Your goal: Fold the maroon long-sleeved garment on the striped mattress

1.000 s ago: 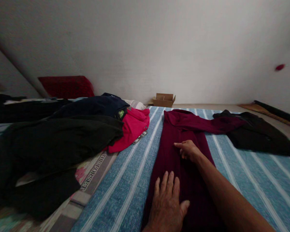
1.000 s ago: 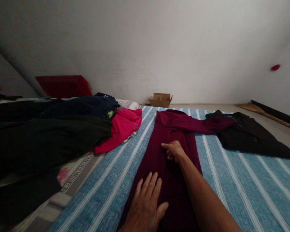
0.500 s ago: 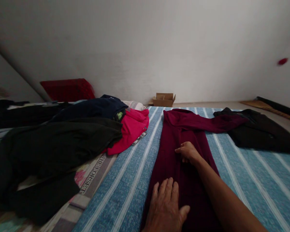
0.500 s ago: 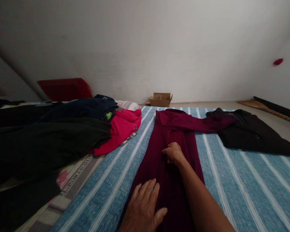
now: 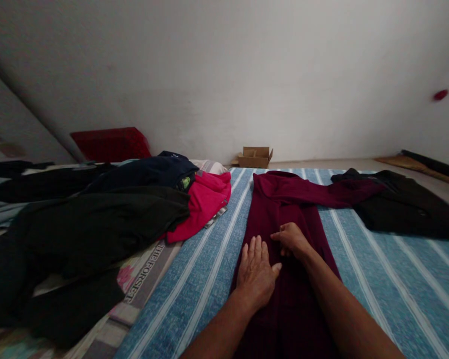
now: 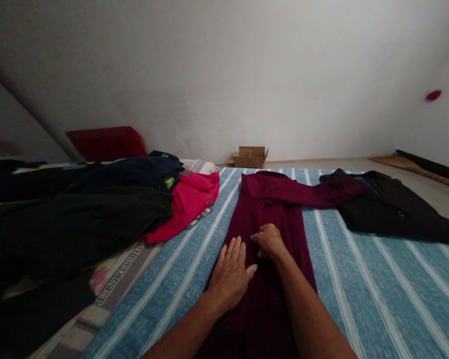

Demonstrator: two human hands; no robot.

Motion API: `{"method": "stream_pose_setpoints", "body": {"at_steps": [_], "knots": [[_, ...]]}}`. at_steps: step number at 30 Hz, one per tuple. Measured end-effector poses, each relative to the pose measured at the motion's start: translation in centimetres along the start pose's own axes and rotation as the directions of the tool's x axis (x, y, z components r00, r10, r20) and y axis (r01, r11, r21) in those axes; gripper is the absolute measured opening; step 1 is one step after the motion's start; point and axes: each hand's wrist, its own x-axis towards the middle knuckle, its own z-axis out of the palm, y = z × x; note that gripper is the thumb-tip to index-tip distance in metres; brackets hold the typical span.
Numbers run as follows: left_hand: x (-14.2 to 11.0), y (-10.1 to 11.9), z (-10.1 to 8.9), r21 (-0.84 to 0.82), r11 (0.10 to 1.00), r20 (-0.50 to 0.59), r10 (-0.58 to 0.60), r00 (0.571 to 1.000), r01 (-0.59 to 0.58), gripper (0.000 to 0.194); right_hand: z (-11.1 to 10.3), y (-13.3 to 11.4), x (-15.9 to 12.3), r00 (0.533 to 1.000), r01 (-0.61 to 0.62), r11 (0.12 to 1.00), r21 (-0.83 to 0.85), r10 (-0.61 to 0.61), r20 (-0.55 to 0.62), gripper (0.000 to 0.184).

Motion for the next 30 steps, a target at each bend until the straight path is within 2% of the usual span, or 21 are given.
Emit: {"method": "stream_pose_setpoints", "body": {"at_steps": [2, 6, 13, 15, 16, 18, 20, 22, 25, 30], "knots": [[-0.4, -0.1, 0.4, 0.015, 1.000, -0.011, 0.008, 1.000, -0.008, 0.067, 0.0, 0.0, -0.1, 1.000, 0.012, 1.000, 0.001, -0.012, -0.001, 0.017], [-0.4, -0.2, -0.2, 0.022, 1.000, -0.018, 0.019, 1.000, -0.018, 0.067, 0.1, -0.1, -0.2, 0.999, 0.012, 0.999, -0.042, -0.013, -0.029, 0.015], [0.1, -0.2, -0.6, 0.026, 1.000, -0.001, 0.012, 1.000, -0.012, 0.066, -0.7, -1.4, -1.2, 0.984, 0.032, 0.957, -0.287, -0.080, -0.157, 0.015], [0.1, -0.3, -0.6, 0.034, 0.999, -0.013, 0.025, 1.000, -0.025, 0.064, -0.9, -2.3, -2.5, 0.964, 0.045, 0.905, -0.423, -0.150, -0.218, 0.018], [0.1, -0.3, -0.6, 0.037, 0.999, -0.017, 0.031, 0.999, -0.030, 0.062, -0.9, -2.8, -3.4, 0.951, 0.059, 0.851, -0.522, -0.206, -0.228, 0.020], [0.2, -0.5, -0.8, 0.043, 0.998, -0.014, 0.042, 0.999, -0.041, 0.058, -0.7, -3.8, -5.5, 0.932, 0.134, 0.722, -0.678, -0.325, -0.162, 0.024], [0.3, -0.8, -1.0, 0.050, 0.997, 0.005, 0.062, 0.998, -0.062, 0.054, -0.3, -4.7, -7.7, 0.917, 0.199, 0.663, -0.722, -0.386, -0.103, 0.023], [0.4, -1.1, -1.1, 0.058, 0.994, 0.017, 0.088, 0.996, -0.089, 0.053, 0.1, -5.1, -9.7, 0.894, 0.251, 0.640, -0.727, -0.441, -0.080, 0.024], [0.6, -1.4, -0.9, 0.084, 0.990, -0.006, 0.113, 0.994, -0.112, 0.053, 0.0, -4.5, -11.8, 0.862, 0.290, 0.629, -0.721, -0.500, -0.089, 0.024], [0.8, -0.9, -0.9, 0.123, 0.989, -0.016, 0.085, 0.996, -0.082, 0.057, -1.6, -0.8, -13.7, 0.812, 0.257, 0.657, -0.708, -0.544, -0.210, 0.015]]}}
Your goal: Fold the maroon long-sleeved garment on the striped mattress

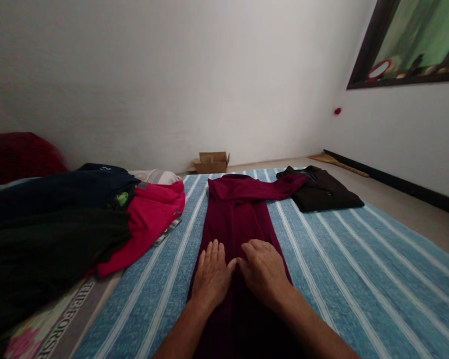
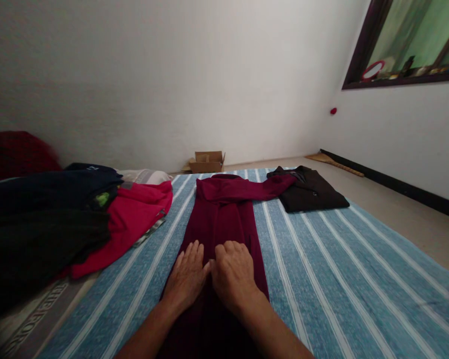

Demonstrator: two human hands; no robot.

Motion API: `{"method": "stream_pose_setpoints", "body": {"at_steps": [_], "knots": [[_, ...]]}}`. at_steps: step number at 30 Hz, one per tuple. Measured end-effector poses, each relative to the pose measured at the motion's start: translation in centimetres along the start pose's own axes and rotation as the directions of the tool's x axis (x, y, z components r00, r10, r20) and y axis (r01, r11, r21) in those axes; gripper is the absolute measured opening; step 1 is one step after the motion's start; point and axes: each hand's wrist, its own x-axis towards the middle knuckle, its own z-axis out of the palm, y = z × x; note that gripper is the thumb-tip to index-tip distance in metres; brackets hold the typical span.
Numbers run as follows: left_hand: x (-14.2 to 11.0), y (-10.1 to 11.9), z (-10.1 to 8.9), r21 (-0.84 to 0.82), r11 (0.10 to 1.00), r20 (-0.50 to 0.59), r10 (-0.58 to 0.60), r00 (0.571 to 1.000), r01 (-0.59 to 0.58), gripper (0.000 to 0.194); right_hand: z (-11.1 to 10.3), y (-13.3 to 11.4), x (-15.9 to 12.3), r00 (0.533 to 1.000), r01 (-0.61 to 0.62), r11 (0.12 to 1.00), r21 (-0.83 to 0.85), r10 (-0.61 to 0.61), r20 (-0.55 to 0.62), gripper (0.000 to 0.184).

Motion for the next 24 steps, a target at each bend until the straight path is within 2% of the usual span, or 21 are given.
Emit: {"method": "stream_pose_setpoints", "body": {"at_steps": [2, 7, 12, 24], "knots": [[0.1, 0.3, -0.3, 0.006, 1.000, 0.016, -0.021, 1.000, 0.021, 0.063, 0.6, 1.1, -1.4, 0.999, 0.000, 1.000, 0.018, 0.001, -0.033, 0.016], [-0.1, 0.6, -0.9, -0.011, 1.000, 0.021, -0.026, 0.999, 0.026, 0.062, 3.5, 1.7, -4.7, 0.995, 0.095, 0.993, 0.064, -0.094, -0.031, 0.040], [-0.5, 0.9, -0.9, -0.033, 0.998, 0.001, -0.045, 0.999, 0.045, 0.060, 5.8, 1.7, -6.0, 0.993, 0.108, 0.994, 0.032, -0.106, -0.051, 0.034], [-0.5, 0.7, -0.4, -0.112, 0.992, 0.002, -0.051, 0.999, 0.051, 0.059, 5.8, 1.6, -6.0, 0.990, 0.133, 0.991, -0.030, -0.134, -0.052, 0.025]]}}
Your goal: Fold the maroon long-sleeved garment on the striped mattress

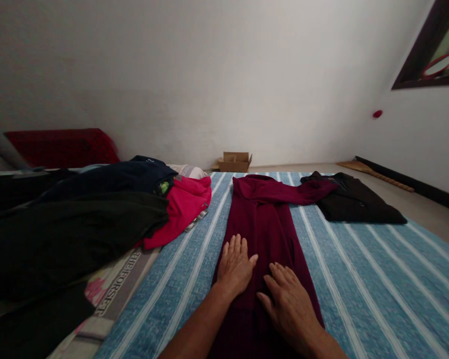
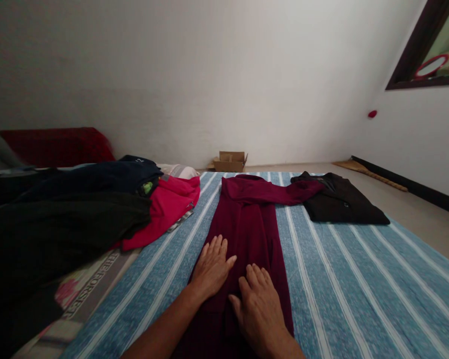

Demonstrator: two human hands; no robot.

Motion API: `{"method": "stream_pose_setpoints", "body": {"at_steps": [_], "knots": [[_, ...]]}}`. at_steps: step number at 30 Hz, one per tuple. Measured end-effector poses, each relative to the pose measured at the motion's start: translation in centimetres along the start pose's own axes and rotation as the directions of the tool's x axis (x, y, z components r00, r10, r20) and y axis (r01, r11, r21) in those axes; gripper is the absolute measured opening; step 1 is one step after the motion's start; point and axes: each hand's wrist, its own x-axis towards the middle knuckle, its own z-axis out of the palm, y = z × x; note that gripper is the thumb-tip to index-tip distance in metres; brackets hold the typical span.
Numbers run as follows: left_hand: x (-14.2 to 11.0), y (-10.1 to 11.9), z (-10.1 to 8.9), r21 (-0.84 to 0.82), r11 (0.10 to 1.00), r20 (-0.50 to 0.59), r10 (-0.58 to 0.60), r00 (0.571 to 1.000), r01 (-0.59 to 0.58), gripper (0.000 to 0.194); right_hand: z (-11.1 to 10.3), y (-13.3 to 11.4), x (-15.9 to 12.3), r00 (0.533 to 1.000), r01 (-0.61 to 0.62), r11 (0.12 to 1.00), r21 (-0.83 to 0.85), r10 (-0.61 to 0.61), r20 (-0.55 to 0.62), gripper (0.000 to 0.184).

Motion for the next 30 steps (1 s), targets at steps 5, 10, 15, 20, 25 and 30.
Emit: {"method": "stream_pose_setpoints", "body": {"at_steps": [5, 10, 15, 20, 25, 30], "knots": [[0.0, -0.1, -0.8, -0.020, 0.999, 0.032, 0.026, 0.999, -0.026, 0.052, 0.2, 0.2, 0.0, 1.000, 0.012, 1.000, -0.001, -0.012, 0.004, 0.026], [0.1, -0.2, -1.1, -0.008, 0.999, 0.035, 0.044, 0.998, -0.044, 0.048, 0.3, 0.3, 0.0, 1.000, 0.012, 1.000, 0.013, -0.012, -0.005, 0.024], [0.0, -0.1, -1.4, -0.007, 0.999, 0.039, 0.044, 0.998, -0.044, 0.047, -0.5, 0.2, 0.1, 0.999, 0.044, 0.998, 0.043, -0.044, 0.001, 0.024], [0.0, 0.0, -1.5, -0.017, 0.999, 0.046, 0.043, 0.998, -0.042, 0.047, -2.4, 0.1, 1.3, 0.996, 0.090, 0.991, 0.097, -0.092, 0.015, 0.025], [0.2, -0.4, -1.2, -0.028, 0.998, 0.095, 0.053, 0.994, -0.050, 0.047, -3.8, -0.6, 3.1, 0.969, 0.202, 0.956, 0.214, -0.226, 0.094, 0.031], [0.6, -0.9, -0.5, -0.063, 0.996, 0.121, 0.062, 0.991, -0.055, 0.045, -3.3, -1.2, 3.0, 0.934, 0.276, 0.914, 0.297, -0.328, 0.142, 0.036]]}}
